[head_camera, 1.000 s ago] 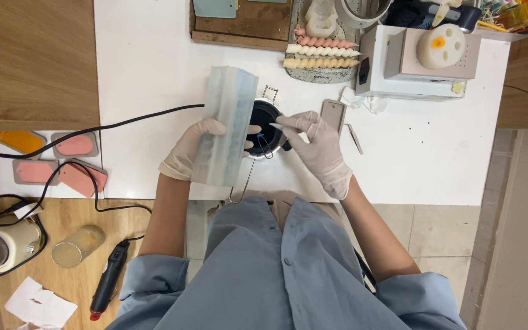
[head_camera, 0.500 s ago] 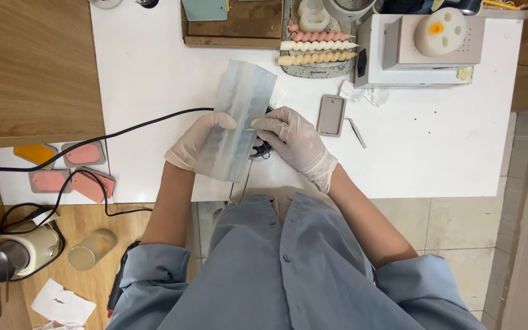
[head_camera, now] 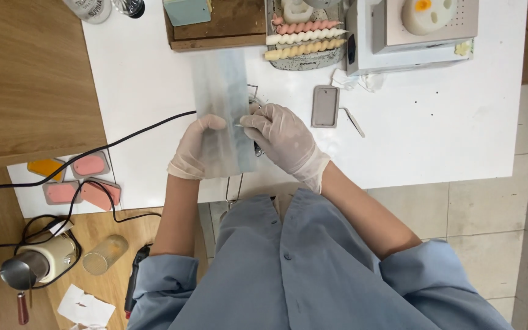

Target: Cleaning a craft production station and using a heat gun to remove wax residue.

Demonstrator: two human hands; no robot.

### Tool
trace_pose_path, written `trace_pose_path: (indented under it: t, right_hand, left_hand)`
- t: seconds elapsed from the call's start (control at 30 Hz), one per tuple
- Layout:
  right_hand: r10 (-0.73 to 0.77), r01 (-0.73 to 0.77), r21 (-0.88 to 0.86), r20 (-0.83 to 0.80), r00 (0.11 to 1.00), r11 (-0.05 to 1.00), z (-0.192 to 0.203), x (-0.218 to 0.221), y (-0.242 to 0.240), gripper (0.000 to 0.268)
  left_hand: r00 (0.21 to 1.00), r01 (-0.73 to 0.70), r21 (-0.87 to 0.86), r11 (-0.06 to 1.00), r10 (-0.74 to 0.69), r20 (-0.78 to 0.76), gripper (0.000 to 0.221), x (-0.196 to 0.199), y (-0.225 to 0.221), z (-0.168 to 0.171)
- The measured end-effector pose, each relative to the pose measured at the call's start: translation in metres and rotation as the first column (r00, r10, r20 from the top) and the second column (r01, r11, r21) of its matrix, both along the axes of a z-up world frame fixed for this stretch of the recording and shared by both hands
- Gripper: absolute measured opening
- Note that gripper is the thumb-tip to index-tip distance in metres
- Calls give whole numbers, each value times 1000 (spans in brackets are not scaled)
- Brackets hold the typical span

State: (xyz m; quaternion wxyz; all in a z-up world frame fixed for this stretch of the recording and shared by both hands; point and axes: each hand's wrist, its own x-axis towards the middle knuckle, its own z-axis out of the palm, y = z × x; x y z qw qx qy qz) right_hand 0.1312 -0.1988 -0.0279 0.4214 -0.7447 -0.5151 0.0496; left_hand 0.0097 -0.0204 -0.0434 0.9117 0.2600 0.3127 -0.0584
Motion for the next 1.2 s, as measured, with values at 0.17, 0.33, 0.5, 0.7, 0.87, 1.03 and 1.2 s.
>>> trace_pose_path:
  t: [0.17,0.33,0.5,0.7,0.87,1.03,1.2]
  right_hand:
    - [-107,107,-5,-28,994,994,1,-10,-2,20]
    - [-151,150,40,29,988,988,2,-15,-4,21]
    - [-190,196,57,-94,977,979,-5,-29,1,20]
    - [-155,196,136,-268,951,971,-4,-32,2,13]
    - [-145,197,111,-365,920,974,8,-24,0,10]
    - [-263,341,76,-487,833,937,28,-28,6,8]
    - [-363,412,93,-326,873,907,20,-36,15,10]
  left_hand:
    - [980,-172,12,985,170,104,57,-5,-16,-17]
    - [956,-270,136,953,248,155,50,-12,-28,-32]
    - [936,-351,295,889,329,124,39,-21,-32,-52]
    - [883,-469,337,817,429,190,44,-9,-42,-31]
    - [918,-394,471,789,365,157,56,9,-48,9]
    - [895,-431,350,832,344,285,72,30,-57,36]
    - [880,-475,366,800,436,190,64,4,-55,-24]
